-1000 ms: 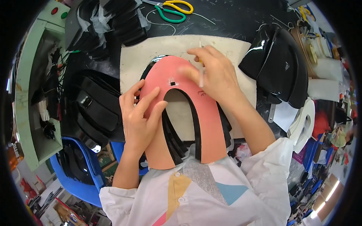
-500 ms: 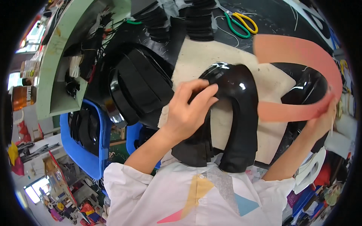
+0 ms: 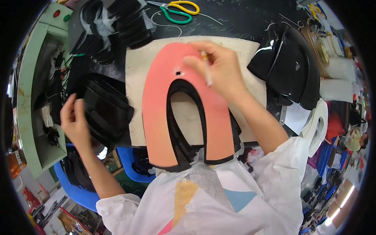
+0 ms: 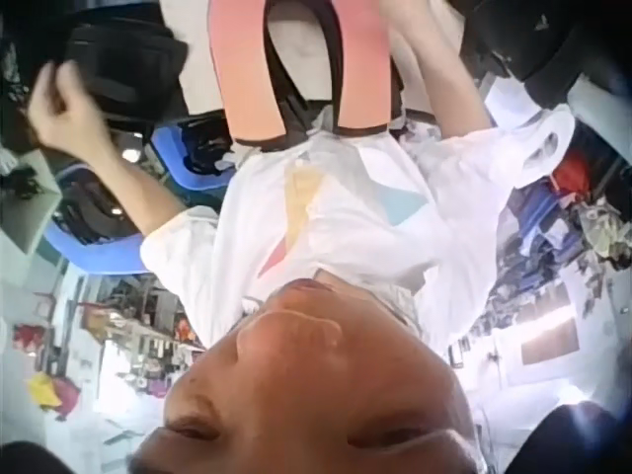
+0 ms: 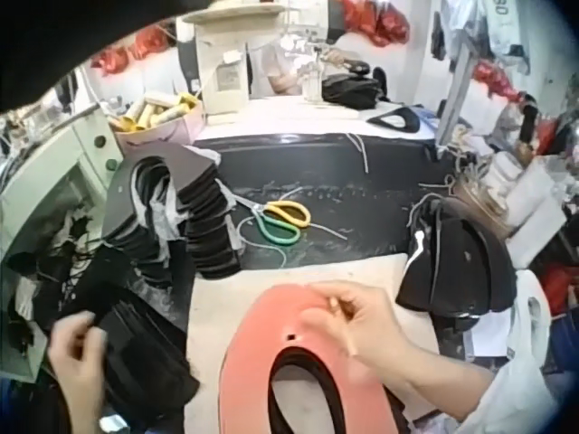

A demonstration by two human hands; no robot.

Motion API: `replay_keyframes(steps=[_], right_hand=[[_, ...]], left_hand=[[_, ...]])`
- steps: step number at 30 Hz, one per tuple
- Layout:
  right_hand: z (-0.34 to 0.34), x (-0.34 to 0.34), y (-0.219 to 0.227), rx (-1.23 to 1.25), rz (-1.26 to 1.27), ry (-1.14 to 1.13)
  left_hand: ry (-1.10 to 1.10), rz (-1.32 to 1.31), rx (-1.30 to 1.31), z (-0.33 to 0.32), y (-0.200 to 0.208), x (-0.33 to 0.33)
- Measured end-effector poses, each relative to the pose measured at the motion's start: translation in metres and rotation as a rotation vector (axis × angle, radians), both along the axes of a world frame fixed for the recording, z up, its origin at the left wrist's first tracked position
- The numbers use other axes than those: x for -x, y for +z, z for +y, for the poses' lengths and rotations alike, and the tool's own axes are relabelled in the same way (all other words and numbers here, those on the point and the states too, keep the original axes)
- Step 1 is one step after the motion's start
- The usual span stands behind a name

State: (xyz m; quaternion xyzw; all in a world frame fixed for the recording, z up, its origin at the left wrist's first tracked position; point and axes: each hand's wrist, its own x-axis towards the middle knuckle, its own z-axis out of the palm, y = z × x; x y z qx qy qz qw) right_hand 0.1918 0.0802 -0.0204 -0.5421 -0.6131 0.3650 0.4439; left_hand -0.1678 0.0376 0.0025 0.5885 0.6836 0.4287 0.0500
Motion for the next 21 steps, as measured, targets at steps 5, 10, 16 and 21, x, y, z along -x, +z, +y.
replay_keyframes(steps=[5, 10, 16, 21], right_hand=[[-0.01, 0.003, -0.005, -0.024, -0.144, 0.002], [-0.015, 0.004, -0.005, -0.06, -0.219, -0.002], [-0.01, 0.0, -0.001, -0.328, -0.465, 0.037], [-0.014, 0.005, 0.02, -0.283, -0.214, 0.102]], left_hand=[[-0.512, 0.176, 0.143, -0.024, -0.009, -0.13], [-0.474, 0.163, 0.122, -0.023, -0.022, -0.147], [-0.436, 0.121, 0.085, -0.023, -0.028, -0.152], [-0.434, 0.123, 0.067, -0.024, -0.031, -0.155]])
